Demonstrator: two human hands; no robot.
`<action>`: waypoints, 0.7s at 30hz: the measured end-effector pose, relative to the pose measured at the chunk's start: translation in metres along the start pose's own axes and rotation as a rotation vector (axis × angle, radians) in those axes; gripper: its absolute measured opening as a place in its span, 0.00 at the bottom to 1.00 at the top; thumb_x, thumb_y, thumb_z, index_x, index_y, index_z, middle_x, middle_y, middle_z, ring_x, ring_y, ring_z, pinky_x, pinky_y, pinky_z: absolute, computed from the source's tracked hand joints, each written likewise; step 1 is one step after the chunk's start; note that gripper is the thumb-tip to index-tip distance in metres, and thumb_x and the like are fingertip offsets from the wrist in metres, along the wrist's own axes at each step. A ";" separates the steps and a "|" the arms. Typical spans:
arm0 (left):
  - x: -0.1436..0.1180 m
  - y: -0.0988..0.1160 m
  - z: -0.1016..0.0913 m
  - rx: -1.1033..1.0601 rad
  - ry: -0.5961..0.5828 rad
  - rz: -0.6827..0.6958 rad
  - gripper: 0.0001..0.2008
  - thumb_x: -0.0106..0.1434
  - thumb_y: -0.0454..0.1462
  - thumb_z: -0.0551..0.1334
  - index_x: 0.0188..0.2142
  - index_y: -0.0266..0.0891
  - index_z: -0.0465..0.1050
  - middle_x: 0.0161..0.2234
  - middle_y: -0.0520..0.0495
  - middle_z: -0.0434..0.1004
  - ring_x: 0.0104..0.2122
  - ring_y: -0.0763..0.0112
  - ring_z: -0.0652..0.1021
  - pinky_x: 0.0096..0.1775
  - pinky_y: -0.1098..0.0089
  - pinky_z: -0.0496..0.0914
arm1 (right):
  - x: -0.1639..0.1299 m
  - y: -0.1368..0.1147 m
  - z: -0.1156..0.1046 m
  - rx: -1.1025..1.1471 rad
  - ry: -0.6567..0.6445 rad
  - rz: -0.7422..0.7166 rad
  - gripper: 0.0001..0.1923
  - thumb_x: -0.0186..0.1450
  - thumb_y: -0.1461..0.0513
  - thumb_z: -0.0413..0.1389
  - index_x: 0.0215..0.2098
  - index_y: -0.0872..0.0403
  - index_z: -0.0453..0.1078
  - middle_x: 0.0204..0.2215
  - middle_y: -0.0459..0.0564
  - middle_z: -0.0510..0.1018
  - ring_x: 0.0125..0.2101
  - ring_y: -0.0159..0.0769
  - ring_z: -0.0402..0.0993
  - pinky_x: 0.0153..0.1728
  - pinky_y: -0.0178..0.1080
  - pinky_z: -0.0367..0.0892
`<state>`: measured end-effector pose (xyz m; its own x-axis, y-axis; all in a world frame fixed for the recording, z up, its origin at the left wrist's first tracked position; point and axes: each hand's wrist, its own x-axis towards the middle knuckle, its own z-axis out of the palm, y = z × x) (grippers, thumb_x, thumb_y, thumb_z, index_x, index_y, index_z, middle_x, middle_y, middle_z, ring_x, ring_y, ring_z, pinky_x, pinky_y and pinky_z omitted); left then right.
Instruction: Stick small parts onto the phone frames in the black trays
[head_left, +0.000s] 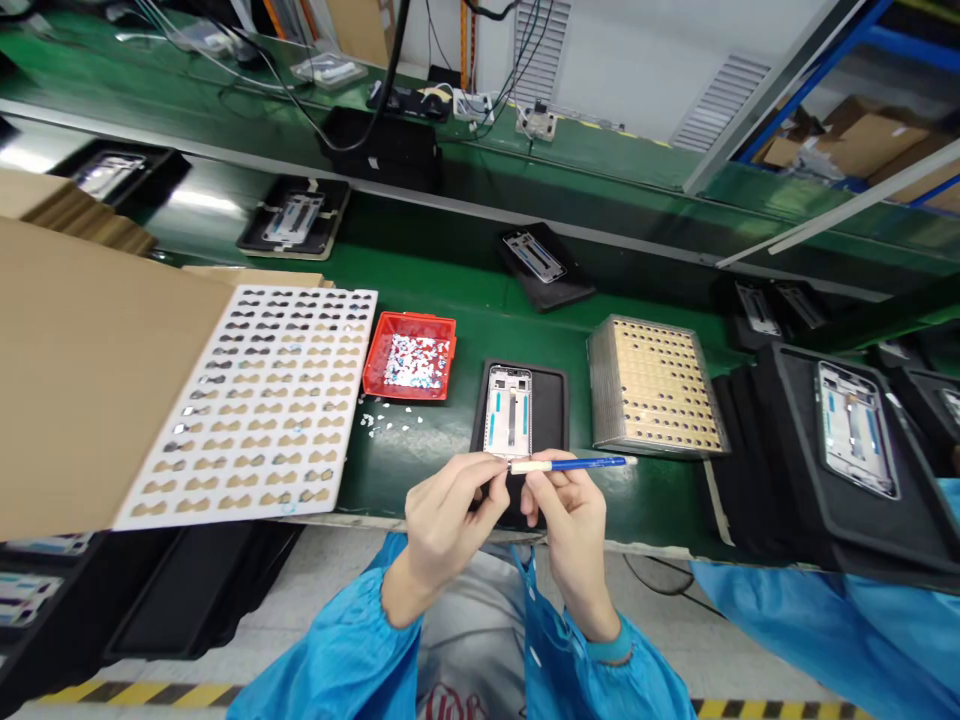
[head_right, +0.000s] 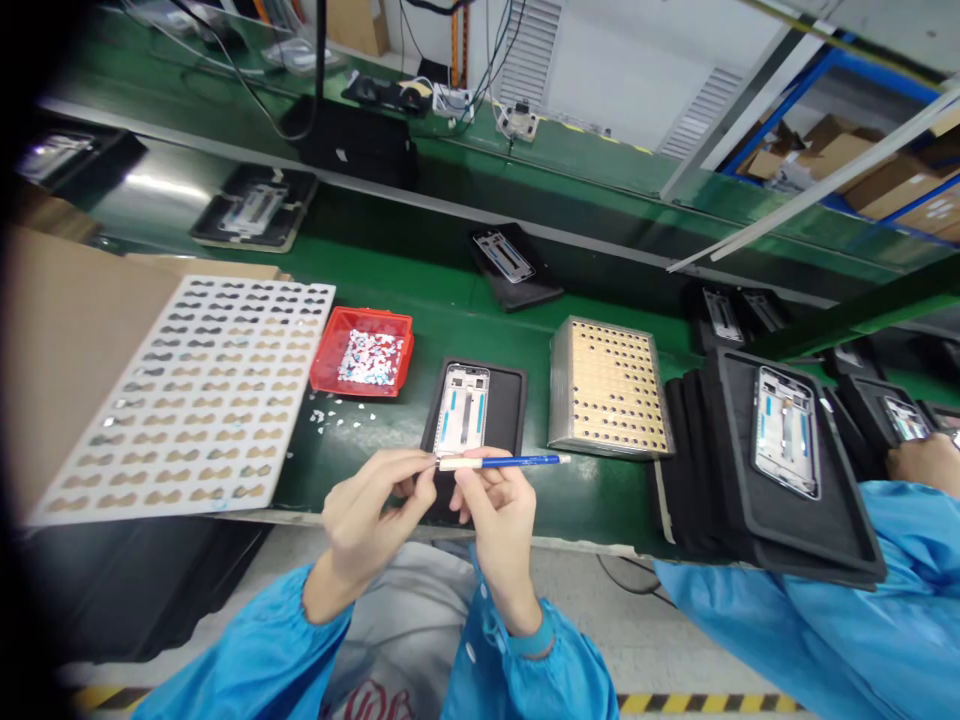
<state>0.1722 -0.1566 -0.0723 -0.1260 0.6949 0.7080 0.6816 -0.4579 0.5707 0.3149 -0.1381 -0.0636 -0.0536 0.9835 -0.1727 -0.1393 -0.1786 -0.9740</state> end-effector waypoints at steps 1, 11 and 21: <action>0.001 0.000 0.000 0.015 -0.007 0.013 0.07 0.73 0.29 0.62 0.42 0.41 0.78 0.34 0.48 0.87 0.29 0.74 0.84 0.33 0.77 0.77 | 0.000 0.002 -0.001 0.000 0.004 -0.002 0.19 0.65 0.47 0.71 0.42 0.50 0.75 0.20 0.39 0.72 0.19 0.31 0.68 0.19 0.32 0.66; 0.055 -0.087 -0.032 0.486 -0.040 -0.161 0.08 0.76 0.33 0.59 0.45 0.40 0.78 0.40 0.44 0.83 0.32 0.65 0.79 0.31 0.67 0.65 | 0.021 -0.004 -0.052 -0.418 -0.011 -0.228 0.08 0.70 0.55 0.66 0.40 0.50 0.79 0.38 0.53 0.88 0.34 0.41 0.85 0.30 0.38 0.78; 0.033 -0.063 -0.031 0.283 -0.069 -0.093 0.14 0.77 0.30 0.54 0.49 0.39 0.80 0.40 0.45 0.84 0.39 0.65 0.82 0.43 0.67 0.74 | 0.043 0.014 -0.072 -0.933 -0.372 -0.457 0.11 0.77 0.60 0.54 0.48 0.48 0.80 0.45 0.54 0.89 0.41 0.48 0.88 0.43 0.45 0.83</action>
<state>0.1031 -0.1222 -0.0723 -0.1549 0.7668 0.6230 0.8446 -0.2243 0.4862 0.3818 -0.0958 -0.0954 -0.5034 0.8536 0.1340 0.5711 0.4451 -0.6898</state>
